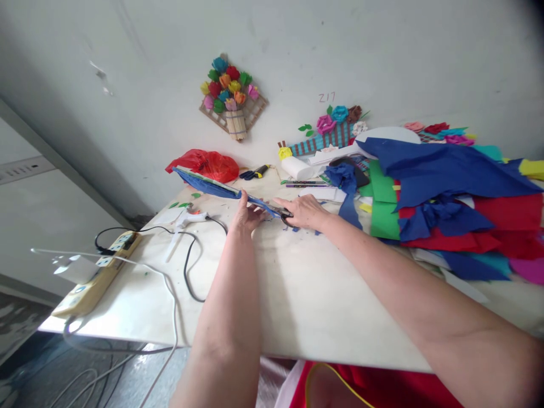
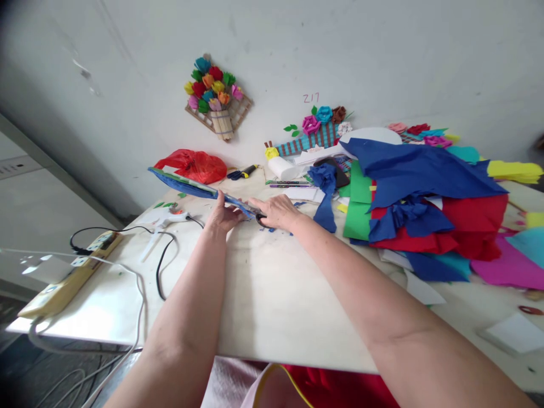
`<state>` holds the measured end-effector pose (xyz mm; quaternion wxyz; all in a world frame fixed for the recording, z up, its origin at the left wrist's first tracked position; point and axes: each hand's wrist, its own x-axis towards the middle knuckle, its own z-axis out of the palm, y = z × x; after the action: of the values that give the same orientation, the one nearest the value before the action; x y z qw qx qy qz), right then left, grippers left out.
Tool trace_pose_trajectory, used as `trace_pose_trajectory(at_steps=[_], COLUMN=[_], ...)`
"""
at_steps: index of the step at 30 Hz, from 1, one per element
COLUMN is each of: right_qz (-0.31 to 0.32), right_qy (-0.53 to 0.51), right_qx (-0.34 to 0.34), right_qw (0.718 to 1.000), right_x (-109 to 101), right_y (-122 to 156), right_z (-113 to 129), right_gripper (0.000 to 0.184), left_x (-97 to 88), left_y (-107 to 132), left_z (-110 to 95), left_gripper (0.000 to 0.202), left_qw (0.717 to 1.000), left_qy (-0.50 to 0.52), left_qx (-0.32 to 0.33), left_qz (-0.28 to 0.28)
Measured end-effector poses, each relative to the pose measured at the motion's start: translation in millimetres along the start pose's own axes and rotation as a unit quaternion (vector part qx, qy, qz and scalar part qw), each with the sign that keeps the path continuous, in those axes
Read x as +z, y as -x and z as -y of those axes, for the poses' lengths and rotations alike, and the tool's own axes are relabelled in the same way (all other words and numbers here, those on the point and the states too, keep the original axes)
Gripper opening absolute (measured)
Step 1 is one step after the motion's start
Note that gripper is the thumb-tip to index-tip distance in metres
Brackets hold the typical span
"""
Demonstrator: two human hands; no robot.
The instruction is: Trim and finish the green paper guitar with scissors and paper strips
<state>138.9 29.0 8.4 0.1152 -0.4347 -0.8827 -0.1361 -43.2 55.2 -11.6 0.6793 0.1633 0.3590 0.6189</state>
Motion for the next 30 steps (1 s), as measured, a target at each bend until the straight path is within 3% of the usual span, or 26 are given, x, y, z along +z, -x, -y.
trace_pose_trajectory(at_steps=[9,14,20,30], right_qz=[-0.017,-0.025,-0.031,-0.035], right_qy=[-0.046,-0.055,-0.042,-0.044], right_qx=[0.018,0.020,0.018,0.024], right_qw=[0.999,0.998,0.998,0.998], right_x=[5,4,0,0], right_y=[-2,-1,-1,-1], right_z=[-6,-8,-5,-5], right_gripper=[0.059,0.060,0.073,0.074], left_x=[-6.7,-8.3,-7.9,-10.1], left_y=[12,5,1,1], left_z=[-4,-1,2,0], left_gripper=[0.029,0.033,0.042,0.037], left_qw=[0.993,0.991,0.994,0.989], left_qy=[0.012,-0.027,-0.029,-0.030], left_qx=[0.042,0.064,0.038,0.036], left_qz=[0.111,0.114,0.098,0.138])
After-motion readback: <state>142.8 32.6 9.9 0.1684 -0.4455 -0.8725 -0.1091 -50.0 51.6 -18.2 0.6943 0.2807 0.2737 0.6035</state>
